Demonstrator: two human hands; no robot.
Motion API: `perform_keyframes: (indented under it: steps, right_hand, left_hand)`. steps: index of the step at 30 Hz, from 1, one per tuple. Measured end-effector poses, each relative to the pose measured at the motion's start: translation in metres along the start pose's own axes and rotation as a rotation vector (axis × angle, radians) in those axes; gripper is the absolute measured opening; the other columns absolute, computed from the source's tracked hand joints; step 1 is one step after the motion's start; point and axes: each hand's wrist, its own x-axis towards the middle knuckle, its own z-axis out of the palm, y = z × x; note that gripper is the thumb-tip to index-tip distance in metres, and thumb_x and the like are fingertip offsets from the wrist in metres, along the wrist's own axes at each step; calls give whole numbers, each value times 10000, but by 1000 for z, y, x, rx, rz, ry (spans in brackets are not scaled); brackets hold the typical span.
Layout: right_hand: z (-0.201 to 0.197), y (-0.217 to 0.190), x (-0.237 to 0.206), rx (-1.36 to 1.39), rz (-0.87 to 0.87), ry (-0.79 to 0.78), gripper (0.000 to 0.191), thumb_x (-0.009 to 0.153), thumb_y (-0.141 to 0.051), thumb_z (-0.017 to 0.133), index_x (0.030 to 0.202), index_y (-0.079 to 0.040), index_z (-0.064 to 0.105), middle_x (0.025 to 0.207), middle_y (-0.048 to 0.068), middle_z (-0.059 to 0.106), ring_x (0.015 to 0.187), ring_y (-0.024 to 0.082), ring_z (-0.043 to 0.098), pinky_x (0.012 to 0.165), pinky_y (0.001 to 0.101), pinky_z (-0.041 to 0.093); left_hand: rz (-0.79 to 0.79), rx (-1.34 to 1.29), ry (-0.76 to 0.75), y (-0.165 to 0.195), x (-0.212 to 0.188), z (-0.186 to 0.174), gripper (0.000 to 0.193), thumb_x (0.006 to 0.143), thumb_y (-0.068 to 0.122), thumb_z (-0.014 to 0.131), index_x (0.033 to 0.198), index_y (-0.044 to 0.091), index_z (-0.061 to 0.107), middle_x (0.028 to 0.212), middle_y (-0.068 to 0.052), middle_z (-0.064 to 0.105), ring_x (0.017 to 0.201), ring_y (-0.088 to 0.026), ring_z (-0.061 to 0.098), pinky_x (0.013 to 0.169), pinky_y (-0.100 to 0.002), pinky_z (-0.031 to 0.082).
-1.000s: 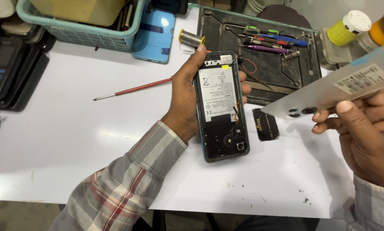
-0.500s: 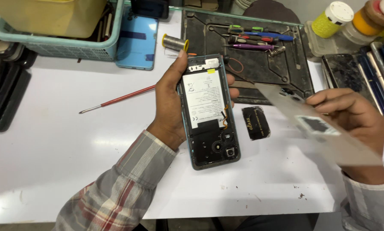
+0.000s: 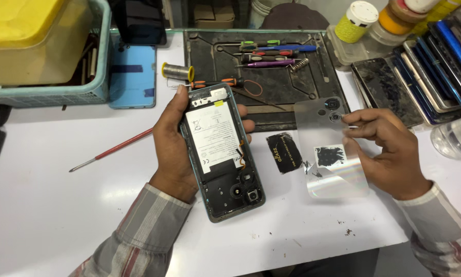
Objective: The person holds a disassembled smartphone and uses a plastic card to scrape adhesive from the back cover. They then use a purple screwdriver to remove screws from the camera module area and lift a black metal bracket from the phone's interior.
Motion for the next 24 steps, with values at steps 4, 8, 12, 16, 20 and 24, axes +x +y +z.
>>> perform_keyframes:
  steps: [4, 8, 12, 16, 20, 24]
  right_hand:
    - [-11, 13, 1, -34, -13, -64, 146, 902, -42, 718, 994, 14, 619, 1291, 144, 615, 1142, 199, 674, 978, 317, 607]
    - [-22, 25, 2, -180, -20, -184, 164, 842, -17, 697, 990, 20, 635, 1283, 142, 612, 1115, 222, 679, 931, 308, 598]
    - [-28, 34, 10, -415, 73, -390, 197, 833, -78, 711, 977, 32, 633, 1299, 127, 588, 988, 205, 701, 766, 278, 609]
    - [-32, 29, 18, -621, -78, -438, 311, 781, -61, 692, 1091, -34, 693, 1261, 99, 623, 988, 248, 661, 859, 419, 555]
    - [-20, 4, 17, -518, -209, -276, 270, 749, -43, 674, 1014, -85, 702, 1204, 87, 661, 1130, 286, 623, 979, 493, 460]
    - [17, -29, 11, -330, -270, -226, 302, 774, -89, 691, 1076, -96, 701, 1167, 91, 653, 1145, 314, 567, 1001, 481, 424]
  left_hand:
    - [3, 15, 7, 0, 0, 1, 608, 1082, 468, 330, 1287, -47, 580, 1052, -291, 703, 914, -375, 751, 725, -444, 664]
    - [7, -2, -6, -1, 0, 0, 599, 1090, 455, 329, 1281, -54, 582, 1064, -304, 702, 916, -384, 751, 723, -447, 661]
    - [-4, -12, 10, -1, 0, 1, 598, 1091, 459, 333, 1276, -52, 583, 1073, -310, 698, 931, -392, 747, 747, -458, 662]
    - [-18, -31, 34, 3, -2, 2, 603, 1078, 468, 346, 1271, -47, 592, 1095, -300, 701, 945, -397, 744, 775, -479, 657]
    - [-9, -13, 51, 4, -3, 3, 613, 1078, 478, 357, 1272, -53, 593, 1103, -299, 698, 951, -397, 741, 784, -492, 650]
    - [16, 5, 49, 4, -2, 7, 600, 1081, 473, 358, 1287, -43, 583, 1112, -297, 698, 955, -391, 737, 786, -488, 650]
